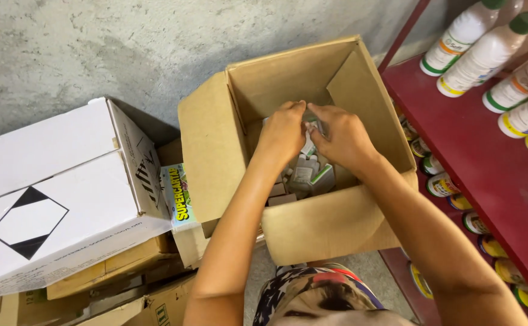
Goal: Organizing various boxes of agricultural fungicides and fertilizers on a storage shelf.
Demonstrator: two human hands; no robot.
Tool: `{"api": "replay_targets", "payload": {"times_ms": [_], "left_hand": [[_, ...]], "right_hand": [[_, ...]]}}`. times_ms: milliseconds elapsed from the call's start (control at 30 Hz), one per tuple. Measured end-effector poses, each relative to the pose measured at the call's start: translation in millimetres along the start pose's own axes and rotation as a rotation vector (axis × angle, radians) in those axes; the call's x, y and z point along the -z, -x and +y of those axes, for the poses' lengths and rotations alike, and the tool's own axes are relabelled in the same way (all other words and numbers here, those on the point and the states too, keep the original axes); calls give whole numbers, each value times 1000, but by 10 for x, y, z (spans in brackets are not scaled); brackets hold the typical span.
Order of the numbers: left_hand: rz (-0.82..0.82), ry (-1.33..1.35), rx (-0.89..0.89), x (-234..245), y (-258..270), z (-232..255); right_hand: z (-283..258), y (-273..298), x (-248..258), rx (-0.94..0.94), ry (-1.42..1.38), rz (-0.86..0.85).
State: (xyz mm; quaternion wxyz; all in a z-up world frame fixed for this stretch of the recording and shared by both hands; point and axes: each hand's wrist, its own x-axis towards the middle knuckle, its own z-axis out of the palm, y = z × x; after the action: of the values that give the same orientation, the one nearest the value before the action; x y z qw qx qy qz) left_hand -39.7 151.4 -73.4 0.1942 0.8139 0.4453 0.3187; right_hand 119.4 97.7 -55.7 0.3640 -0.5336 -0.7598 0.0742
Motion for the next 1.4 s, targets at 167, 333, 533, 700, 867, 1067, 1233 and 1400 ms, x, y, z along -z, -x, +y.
{"api": "replay_targets", "payload": {"times_ms": [167, 333, 533, 700, 867, 1067, 1233, 1400], "left_hand": [[-430, -322, 203, -381, -453, -419], [-705, -458, 387, -910, -487, -931], [-958, -511, 640, -1470, -88, -1541], [-1059, -555, 674, -1115, 111, -1194], [-1032, -567, 646, -1268, 146, -1309], [-1019, -603, 577, -1551, 205, -1588], [-993, -634, 525, -1796, 150, -2057], [-780, -527, 465, -1070, -302, -1333]], "right_hand": [[440, -381, -466, -144, 187, -515], [768, -413, -1011, -158, 296, -966], [959, -157, -1587, 23, 388, -1281], [1171, 291, -1940, -129, 278, -1258], [632, 161, -1377, -279, 233, -1175], [937, 252, -1659, -323, 82, -1126], [1302, 286, -2059, -209, 161, -1070], [1015, -335, -1298, -232, 168, -914]]}}
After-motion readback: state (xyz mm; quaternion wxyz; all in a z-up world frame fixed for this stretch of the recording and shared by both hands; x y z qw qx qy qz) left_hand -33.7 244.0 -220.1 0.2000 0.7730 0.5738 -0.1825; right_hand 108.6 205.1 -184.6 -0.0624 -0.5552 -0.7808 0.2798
